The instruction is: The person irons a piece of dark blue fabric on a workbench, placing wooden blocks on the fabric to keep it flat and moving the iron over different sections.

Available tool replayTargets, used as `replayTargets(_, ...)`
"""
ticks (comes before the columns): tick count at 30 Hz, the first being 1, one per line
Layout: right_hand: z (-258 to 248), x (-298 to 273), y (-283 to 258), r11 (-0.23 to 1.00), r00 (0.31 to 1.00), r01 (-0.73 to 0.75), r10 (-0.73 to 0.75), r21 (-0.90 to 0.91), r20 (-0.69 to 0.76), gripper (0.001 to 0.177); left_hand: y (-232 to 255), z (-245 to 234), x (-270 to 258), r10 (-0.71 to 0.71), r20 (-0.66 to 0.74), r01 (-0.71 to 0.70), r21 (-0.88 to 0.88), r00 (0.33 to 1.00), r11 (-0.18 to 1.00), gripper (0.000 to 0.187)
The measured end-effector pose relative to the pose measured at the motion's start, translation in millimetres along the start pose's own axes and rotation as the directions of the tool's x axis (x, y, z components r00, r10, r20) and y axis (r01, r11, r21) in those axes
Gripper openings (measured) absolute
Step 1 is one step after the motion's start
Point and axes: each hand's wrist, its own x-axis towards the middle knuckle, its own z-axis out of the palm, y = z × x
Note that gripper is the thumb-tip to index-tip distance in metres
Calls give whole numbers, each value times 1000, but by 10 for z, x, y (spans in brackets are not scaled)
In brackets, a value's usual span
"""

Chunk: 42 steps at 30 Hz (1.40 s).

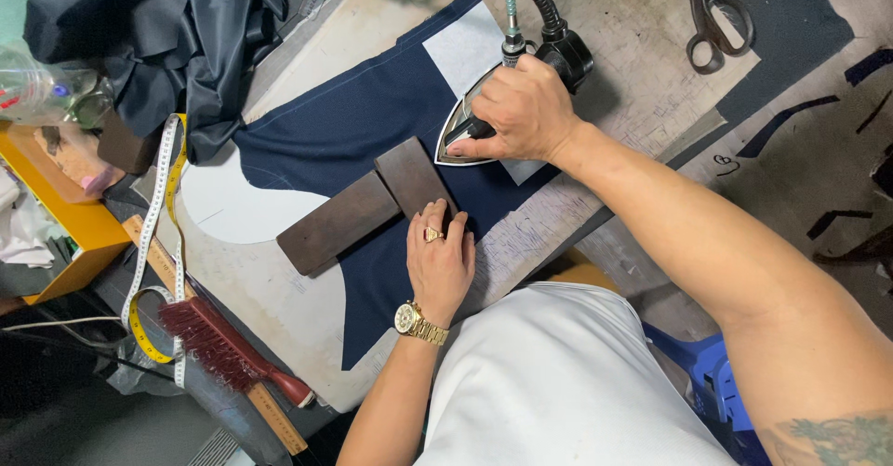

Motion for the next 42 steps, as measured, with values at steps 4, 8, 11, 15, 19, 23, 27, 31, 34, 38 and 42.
replayTargets(4, 26, -26, 23, 1000, 1000, 17, -17, 15, -15, 74, 1, 9, -12, -4, 12, 4, 3, 1000, 1000, 30)
replayTargets(8, 50, -47, 49, 999, 999, 36, -35, 32, -27, 74, 9, 18, -29, -6, -13, 6, 6, 1000, 1000, 29)
replayTargets(11, 43, -46, 58, 998, 999, 37, -36, 45, -34, 75, 12, 44, -67, -10, -26, 9, -11, 1000, 1000, 32)
replayTargets(15, 54, -49, 57, 999, 999, 34, -33, 41, -30, 75, 12, 116, -147, -26, -9, 26, -9, 1000, 1000, 37)
replayTargets(19, 61, -51, 57, 999, 999, 29, -28, 43, -36, 76, 25, 129, -166, -15, 12, 14, 38, 1000, 999, 42)
replayTargets(23, 47, -42, 56, 999, 999, 31, -29, 41, -35, 75, 17, 155, -181, -20, 14, 19, 47, 1000, 999, 43)
replayTargets(27, 61, -55, 54, 999, 999, 29, -27, 45, -40, 76, 9, 212, -240, -50, 10, 51, -3, 999, 999, 44)
replayTargets(31, 58, -48, 72, 999, 998, 36, -34, 33, -46, 75, 20, 253, -260, -82, -9, 82, 38, 997, 996, 47)
replayTargets(34, 50, -47, 85, 999, 998, 40, -39, 17, -48, 76, 30, 271, -266, -97, -19, 98, 46, 995, 994, 46)
replayTargets(38, 35, -55, 112, 999, 999, 36, -36, 4, -39, 76, 53, 292, -246, -141, -63, 143, 21, 988, 990, 49)
replayTargets(42, 53, -77, 127, 999, 998, 37, -37, -5, -57, 78, 80, 406, -281, -193, -93, 193, -2, 977, 981, 53)
